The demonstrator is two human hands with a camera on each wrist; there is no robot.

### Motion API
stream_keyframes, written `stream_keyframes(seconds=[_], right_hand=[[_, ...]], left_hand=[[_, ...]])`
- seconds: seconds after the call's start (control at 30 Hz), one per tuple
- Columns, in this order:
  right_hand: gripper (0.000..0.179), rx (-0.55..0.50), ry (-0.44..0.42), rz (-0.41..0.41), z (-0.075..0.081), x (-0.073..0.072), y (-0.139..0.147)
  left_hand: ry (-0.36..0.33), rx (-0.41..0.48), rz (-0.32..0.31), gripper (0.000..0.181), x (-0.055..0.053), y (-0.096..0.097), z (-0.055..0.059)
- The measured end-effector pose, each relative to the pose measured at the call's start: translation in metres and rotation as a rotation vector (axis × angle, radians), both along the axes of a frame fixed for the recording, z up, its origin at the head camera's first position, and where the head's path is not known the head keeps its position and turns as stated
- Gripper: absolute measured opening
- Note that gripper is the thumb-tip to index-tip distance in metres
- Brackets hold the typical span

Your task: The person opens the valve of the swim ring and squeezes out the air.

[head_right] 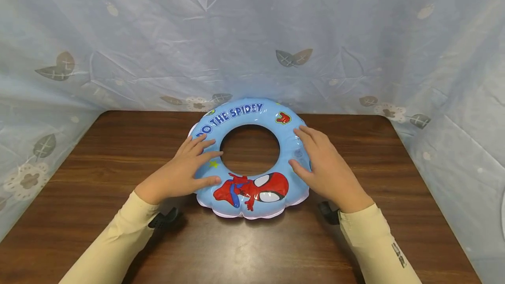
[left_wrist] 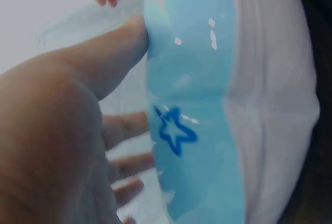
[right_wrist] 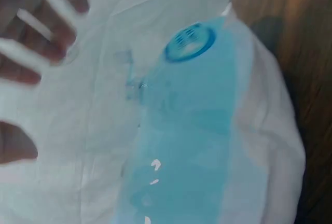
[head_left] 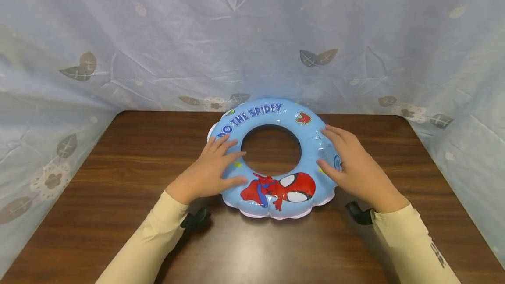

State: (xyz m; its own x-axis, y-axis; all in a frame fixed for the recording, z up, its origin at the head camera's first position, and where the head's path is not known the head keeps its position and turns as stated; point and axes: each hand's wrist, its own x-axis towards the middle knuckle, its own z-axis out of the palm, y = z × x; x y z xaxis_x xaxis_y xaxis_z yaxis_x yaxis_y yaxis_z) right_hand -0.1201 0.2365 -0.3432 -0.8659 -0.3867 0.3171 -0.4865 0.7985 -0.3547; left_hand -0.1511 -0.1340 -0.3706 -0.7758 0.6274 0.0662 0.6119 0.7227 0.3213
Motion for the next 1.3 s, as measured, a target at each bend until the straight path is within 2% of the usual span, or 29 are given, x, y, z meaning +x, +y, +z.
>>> stream_keyframes(seconds=[0.1, 0.27, 0.37, 0.53, 0.77, 0.97, 1.03, 1.3], right_hand=[[0.071, 0.056, -0.016, 0.085, 0.001, 0.006, -0.009], [0.072, 0.103, -0.129, 0.165, -0.003, 0.012, -0.021], [0.074, 0.107, -0.176, 0.199, -0.009, 0.013, -0.025], [0.086, 0.125, -0.228, 0.246, -0.021, 0.014, -0.029], [0.092, 0.18, -0.233, 0.262, -0.034, 0.013, -0.031], [0.086, 0.184, -0.19, 0.317, -0.038, 0.012, -0.033], [0.084, 0.179, -0.199, 0.323, -0.038, 0.013, -0.034], [0.082, 0.184, -0.273, 0.286, -0.039, 0.012, -0.035]], left_hand=[[0.024, 0.038, -0.067, 0.073, 0.005, 0.004, 0.002], [0.007, 0.046, -0.149, 0.092, 0.012, 0.014, 0.005], [0.004, 0.028, -0.145, 0.095, 0.014, 0.02, 0.003], [-0.02, -0.027, -0.101, 0.097, 0.013, 0.023, -0.004], [-0.09, -0.146, -0.063, 0.101, 0.014, 0.023, -0.012], [-0.058, -0.13, -0.084, 0.1, 0.015, 0.024, -0.012], [-0.053, -0.13, -0.083, 0.1, 0.015, 0.024, -0.012], [-0.108, -0.163, -0.058, 0.099, 0.015, 0.025, -0.012]])
